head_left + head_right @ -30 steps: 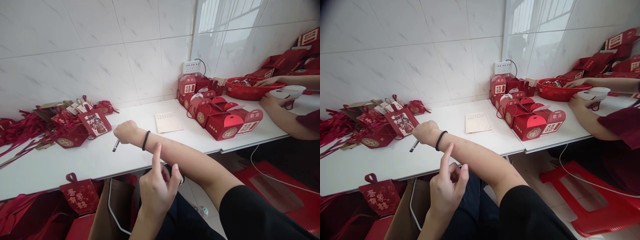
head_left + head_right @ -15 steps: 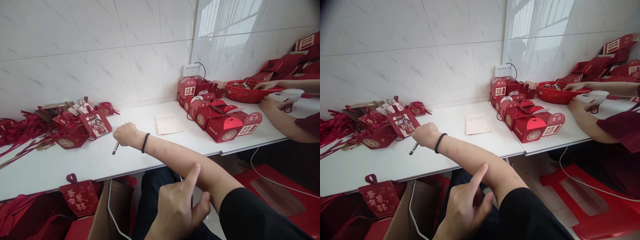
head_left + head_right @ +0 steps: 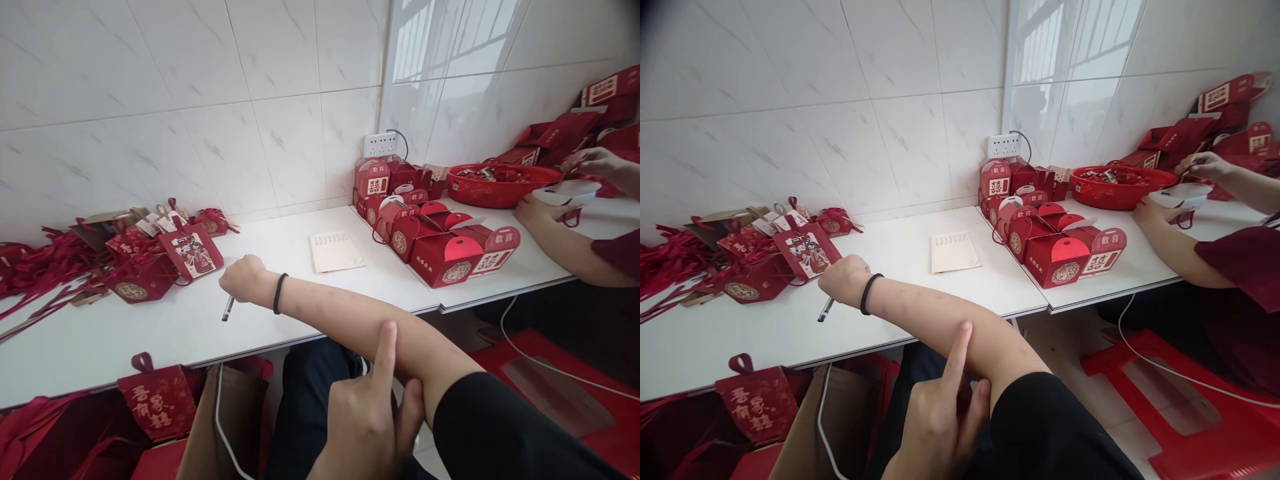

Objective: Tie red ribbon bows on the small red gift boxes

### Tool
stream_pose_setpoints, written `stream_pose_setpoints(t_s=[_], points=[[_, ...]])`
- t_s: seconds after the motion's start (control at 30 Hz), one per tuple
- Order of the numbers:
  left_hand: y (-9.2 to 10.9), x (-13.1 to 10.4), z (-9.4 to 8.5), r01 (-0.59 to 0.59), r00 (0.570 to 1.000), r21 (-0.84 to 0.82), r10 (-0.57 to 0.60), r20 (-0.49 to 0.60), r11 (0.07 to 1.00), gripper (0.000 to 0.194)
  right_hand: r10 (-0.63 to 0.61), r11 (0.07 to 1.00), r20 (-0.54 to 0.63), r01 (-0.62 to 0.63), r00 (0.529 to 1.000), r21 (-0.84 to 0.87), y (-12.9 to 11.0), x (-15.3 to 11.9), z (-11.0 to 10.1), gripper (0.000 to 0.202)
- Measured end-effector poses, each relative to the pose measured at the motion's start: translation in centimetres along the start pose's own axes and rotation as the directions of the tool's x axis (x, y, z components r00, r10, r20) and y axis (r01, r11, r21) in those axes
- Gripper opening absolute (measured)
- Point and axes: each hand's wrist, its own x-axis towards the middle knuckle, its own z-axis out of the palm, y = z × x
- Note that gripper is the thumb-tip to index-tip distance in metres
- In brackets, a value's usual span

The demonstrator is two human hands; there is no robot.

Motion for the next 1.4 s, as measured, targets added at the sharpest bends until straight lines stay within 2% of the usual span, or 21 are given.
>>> stream_pose_setpoints(t_s=[0.13,0.33,0.5,0.63,0.73,0.8,0.87,0.9,0.93,0.97,1.03,1.07,1.1,1.13,1.17,1.2,1.23,1.3,1.4], points=[[0.3,-0.6,0.2,-0.060,0.998,-0.030,0.059,-0.030,0.998,0.050,-0.041,0.999,-0.008,0.041,0.999,-0.004,-0.7,-0.1,-0.5,0.019],[0.4,-0.6,0.6,-0.023,0.986,-0.041,0.016,-0.169,0.999,0.032,-0.101,0.995,-0.061,0.101,0.993,-0.004,-1.9,-1.0,-1.3,0.027],[0.3,-0.5,1.2,-0.042,0.963,-0.005,0.039,-0.268,0.999,0.022,-0.175,0.985,-0.070,0.175,0.982,-0.005,-3.4,-2.3,-2.5,0.032],[0.4,-0.1,0.9,-0.084,0.970,-0.032,0.075,-0.233,0.996,0.018,-0.262,0.965,-0.152,0.259,0.953,-0.036,-4.3,-2.8,-2.3,0.032],[0.0,-0.2,0.7,-0.147,0.975,-0.024,0.141,-0.170,0.989,0.015,-0.339,0.940,-0.266,0.334,0.903,-0.064,-3.3,-2.8,-0.5,0.025],[-1.0,-0.5,0.6,-0.192,0.976,0.012,0.192,-0.107,0.981,0.023,-0.256,0.966,-0.263,0.255,0.930,-0.036,-1.3,-2.9,1.3,0.015],[-2.9,-0.8,0.4,-0.226,0.971,0.068,0.230,-0.059,0.972,0.030,-0.084,0.996,-0.223,0.086,0.971,0.000,1.7,-3.2,3.1,0.018],[-4.2,-0.8,0.2,-0.224,0.972,0.095,0.229,-0.047,0.970,0.030,0.047,0.999,-0.204,-0.042,0.978,0.031,3.5,-3.4,4.0,0.023],[-5.6,-0.7,-0.2,-0.208,0.976,0.112,0.213,-0.037,0.972,0.029,0.188,0.982,-0.197,-0.177,0.962,0.072,5.4,-3.7,4.9,0.025],[-7.1,-0.4,-0.8,-0.165,0.985,0.118,0.169,-0.021,0.979,0.026,0.253,0.967,-0.212,-0.242,0.944,0.078,7.3,-4.2,5.9,0.026],[-10.4,0.9,-2.2,-0.001,0.998,0.141,-0.007,0.059,0.990,0.019,0.342,0.940,-0.238,-0.328,0.909,0.095,10.9,-5.3,8.1,0.031],[-12.1,1.8,-3.0,0.104,0.987,0.186,-0.125,0.101,0.977,0.017,0.437,0.899,-0.270,-0.406,0.858,0.166,12.6,-5.9,9.4,0.030],[-13.9,2.8,-3.8,0.205,0.962,0.254,-0.242,0.124,0.945,0.017,0.479,0.877,-0.341,-0.425,0.809,0.225,14.2,-6.5,10.7,0.029],[-15.7,3.9,-4.6,0.284,0.930,0.337,-0.344,0.131,0.898,0.015,0.511,0.859,-0.344,-0.452,0.788,0.240,15.7,-7.1,12.1,0.026],[-17.6,4.9,-5.4,0.334,0.897,0.435,-0.423,0.126,0.836,0.014,0.529,0.848,-0.354,-0.465,0.771,0.255,17.1,-7.6,13.4,0.023],[-19.5,5.8,-6.2,0.347,0.872,0.533,-0.475,0.121,0.772,0.015,0.569,0.821,-0.383,-0.474,0.727,0.318,18.4,-8.0,14.6,0.020],[-21.4,6.5,-7.1,0.351,0.865,0.579,-0.491,0.100,0.736,0.017,0.581,0.809,-0.428,-0.434,0.692,0.397,19.5,-8.4,15.7,0.021],[-25.0,7.7,-9.2,0.353,0.860,0.641,-0.506,0.064,0.681,0.025,0.636,0.756,-0.524,-0.321,0.566,0.571,21.1,-9.2,17.1,0.028],[-29.5,8.8,-12.9,0.409,0.830,0.711,-0.557,-0.030,0.572,0.039,0.703,0.697,-0.543,-0.295,0.459,0.653,22.6,-10.4,17.4,0.033]])
